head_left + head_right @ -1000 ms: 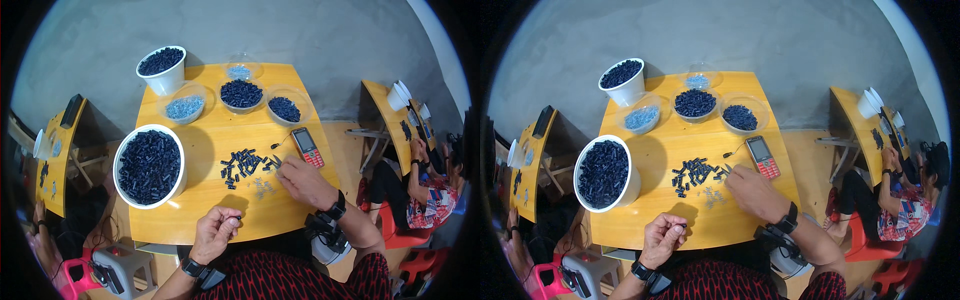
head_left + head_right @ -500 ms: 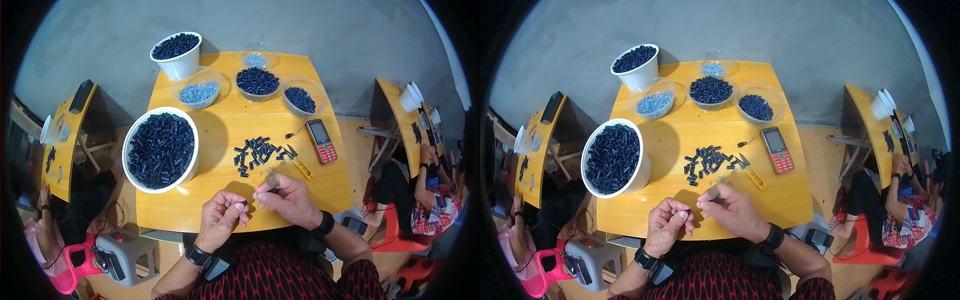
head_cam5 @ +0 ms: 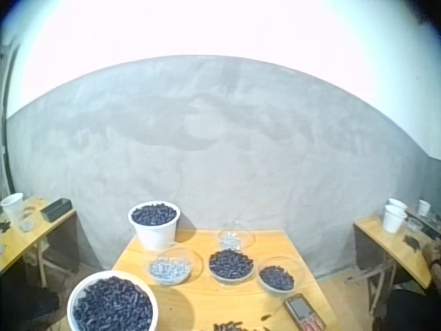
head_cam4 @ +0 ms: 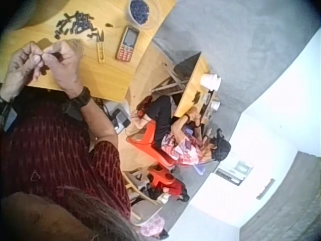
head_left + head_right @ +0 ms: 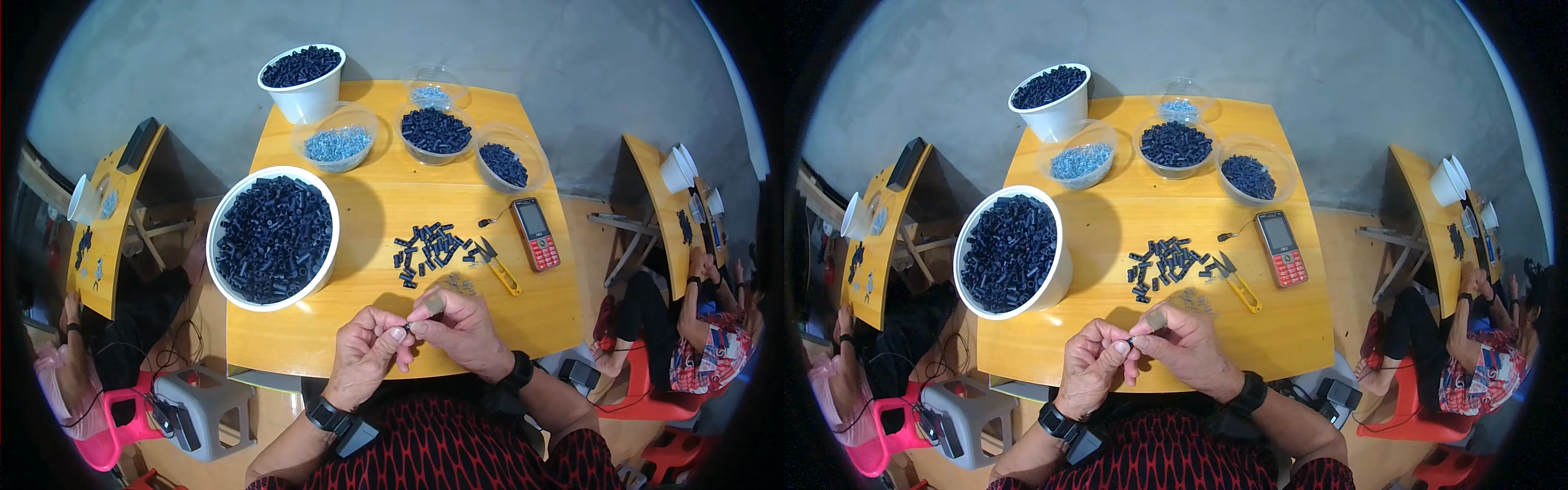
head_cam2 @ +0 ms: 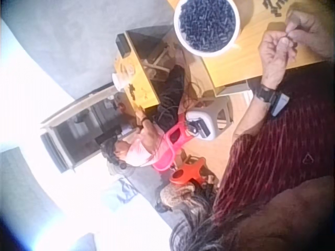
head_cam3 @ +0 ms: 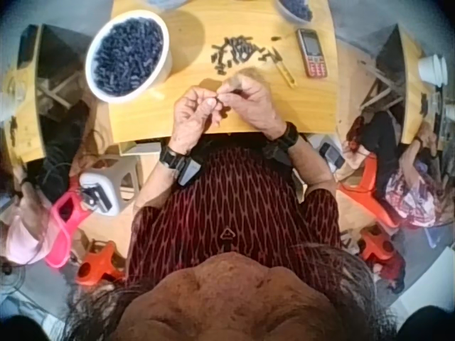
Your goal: The worker is assembling metal clips into small black plastic components at a workshop table.
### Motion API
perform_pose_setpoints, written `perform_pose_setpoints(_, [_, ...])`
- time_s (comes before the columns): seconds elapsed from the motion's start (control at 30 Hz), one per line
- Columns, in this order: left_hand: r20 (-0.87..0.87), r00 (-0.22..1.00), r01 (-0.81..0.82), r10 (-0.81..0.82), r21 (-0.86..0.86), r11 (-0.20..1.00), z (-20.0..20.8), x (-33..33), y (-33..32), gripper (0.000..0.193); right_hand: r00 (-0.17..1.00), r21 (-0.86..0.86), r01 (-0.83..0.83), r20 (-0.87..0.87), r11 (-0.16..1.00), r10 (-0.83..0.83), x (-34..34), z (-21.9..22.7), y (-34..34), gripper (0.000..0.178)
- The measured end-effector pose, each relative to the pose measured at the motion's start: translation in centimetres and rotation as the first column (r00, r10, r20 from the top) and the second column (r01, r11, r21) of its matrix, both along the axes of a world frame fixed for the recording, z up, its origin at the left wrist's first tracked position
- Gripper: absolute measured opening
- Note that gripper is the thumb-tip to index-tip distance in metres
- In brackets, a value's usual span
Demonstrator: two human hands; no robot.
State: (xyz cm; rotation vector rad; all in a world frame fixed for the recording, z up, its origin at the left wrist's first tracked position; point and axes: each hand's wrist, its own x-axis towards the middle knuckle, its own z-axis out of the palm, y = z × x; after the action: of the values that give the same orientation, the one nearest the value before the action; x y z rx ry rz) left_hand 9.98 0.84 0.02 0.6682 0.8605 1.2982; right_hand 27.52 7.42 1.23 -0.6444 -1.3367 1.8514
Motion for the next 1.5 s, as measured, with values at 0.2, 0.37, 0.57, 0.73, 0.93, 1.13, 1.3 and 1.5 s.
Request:
perform_pose_setpoints(0.2, [-0.054,0.998,0.027,-0.028,-0.015,1.000,0.7,-0.1,-0.2,0.011,0.999,0.087,0.026,0.037,0.996,-0.029,0.1,-0.4,-0.2,0.005])
perform_pose_setpoints(0.37, [-0.052,0.997,0.050,-0.052,-0.028,0.998,0.4,-0.2,-0.4,0.010,0.996,0.136,-0.005,0.089,0.991,-0.007,0.7,-0.4,-0.1,0.003])
perform_pose_setpoints(0.57, [-0.072,0.997,0.031,-0.033,-0.031,0.999,0.7,0.0,-0.4,0.010,0.978,0.437,-0.072,0.207,0.896,-0.022,1.2,0.4,0.7,0.006])
perform_pose_setpoints(0.73, [0.027,0.999,0.043,-0.042,-0.035,0.998,0.4,-0.1,-0.2,0.009,0.988,0.276,-0.036,0.154,0.961,-0.007,1.5,1.0,0.4,0.008])
perform_pose_setpoints(0.93, [0.031,0.999,0.044,-0.042,-0.049,0.998,0.7,-0.3,-0.1,0.009,0.973,0.410,-0.091,0.230,0.908,-0.007,1.5,1.2,1.2,0.014])
perform_pose_setpoints(1.13, [-0.002,1.000,0.015,-0.015,-0.046,0.999,0.4,-0.3,0.0,0.009,0.906,0.608,-0.208,0.414,0.766,-0.082,1.1,3.0,1.2,0.012])
perform_pose_setpoints(1.3, [-0.089,0.996,0.012,-0.017,-0.054,0.998,0.4,0.0,-0.1,0.007,0.903,0.622,-0.288,0.429,0.728,-0.009,0.9,3.4,1.7,0.003])
perform_pose_setpoints(1.5, [-0.075,0.997,-0.027,0.023,-0.048,0.998,0.1,0.0,0.1,0.008,0.793,0.718,-0.224,0.527,0.659,-0.305,-0.4,4.4,7.1,0.008])
